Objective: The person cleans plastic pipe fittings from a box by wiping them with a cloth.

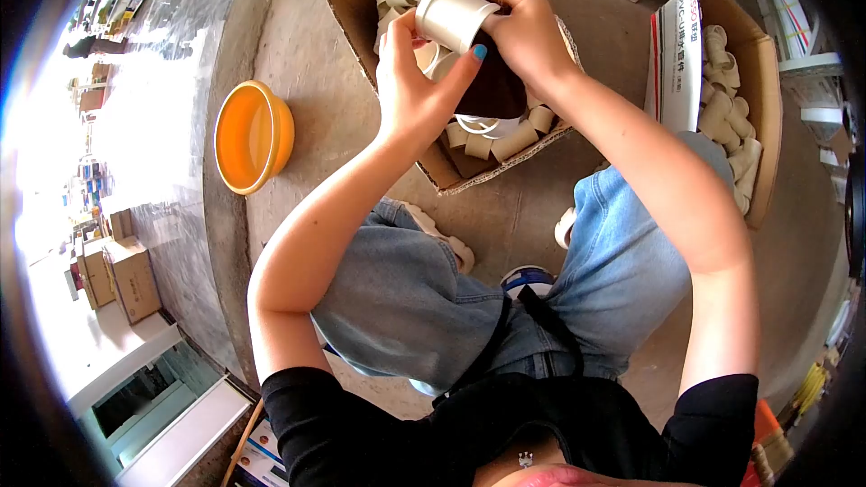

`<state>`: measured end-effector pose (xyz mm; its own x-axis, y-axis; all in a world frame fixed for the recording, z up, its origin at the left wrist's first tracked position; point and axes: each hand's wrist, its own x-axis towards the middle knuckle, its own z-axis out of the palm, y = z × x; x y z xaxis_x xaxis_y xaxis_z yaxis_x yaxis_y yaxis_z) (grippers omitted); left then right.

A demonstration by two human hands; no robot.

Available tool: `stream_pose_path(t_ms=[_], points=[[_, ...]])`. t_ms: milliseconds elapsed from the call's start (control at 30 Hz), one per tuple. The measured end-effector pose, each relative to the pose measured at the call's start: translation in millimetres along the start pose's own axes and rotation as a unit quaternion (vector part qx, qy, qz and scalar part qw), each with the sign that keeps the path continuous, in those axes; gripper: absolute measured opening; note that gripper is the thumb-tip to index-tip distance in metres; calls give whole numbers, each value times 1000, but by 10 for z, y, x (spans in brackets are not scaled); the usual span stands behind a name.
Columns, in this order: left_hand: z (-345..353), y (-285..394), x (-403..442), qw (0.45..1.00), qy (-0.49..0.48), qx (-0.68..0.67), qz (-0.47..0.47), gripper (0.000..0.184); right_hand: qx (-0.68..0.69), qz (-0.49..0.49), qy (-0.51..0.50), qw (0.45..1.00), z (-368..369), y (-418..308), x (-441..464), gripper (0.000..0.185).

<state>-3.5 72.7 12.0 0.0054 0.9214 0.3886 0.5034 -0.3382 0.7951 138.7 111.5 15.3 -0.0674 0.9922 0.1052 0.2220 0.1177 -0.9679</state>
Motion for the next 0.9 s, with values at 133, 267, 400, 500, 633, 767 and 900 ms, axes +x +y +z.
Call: stream_pose_path(t_ms=[133,267,400,500,633,767,900], points=[[-85,70,31,999,-11,36,-26,52,-58,-83,34,994,20,-26,-28,32],[-169,118,74,998,-26,25,-53,51,-122,-145,33,981,-17,-140,-65,35],[-192,161,74,994,-67,32,-77,47,-210,-378,19,902,-79,24,22,39],[-171,105,70,992,-95,-5,-87,38,-278,-436,-15,856,-91,64,11,41],[-173,44,100,975,-117,-71,-176,40,-343,-507,-72,788,-104,64,-5,40],[-203,64,85,953,-156,-128,-224,42,-359,-571,-109,730,-125,110,-45,13],[-212,74,65,958,-159,-81,-223,47,-332,-591,-131,724,-171,64,-51,7]])
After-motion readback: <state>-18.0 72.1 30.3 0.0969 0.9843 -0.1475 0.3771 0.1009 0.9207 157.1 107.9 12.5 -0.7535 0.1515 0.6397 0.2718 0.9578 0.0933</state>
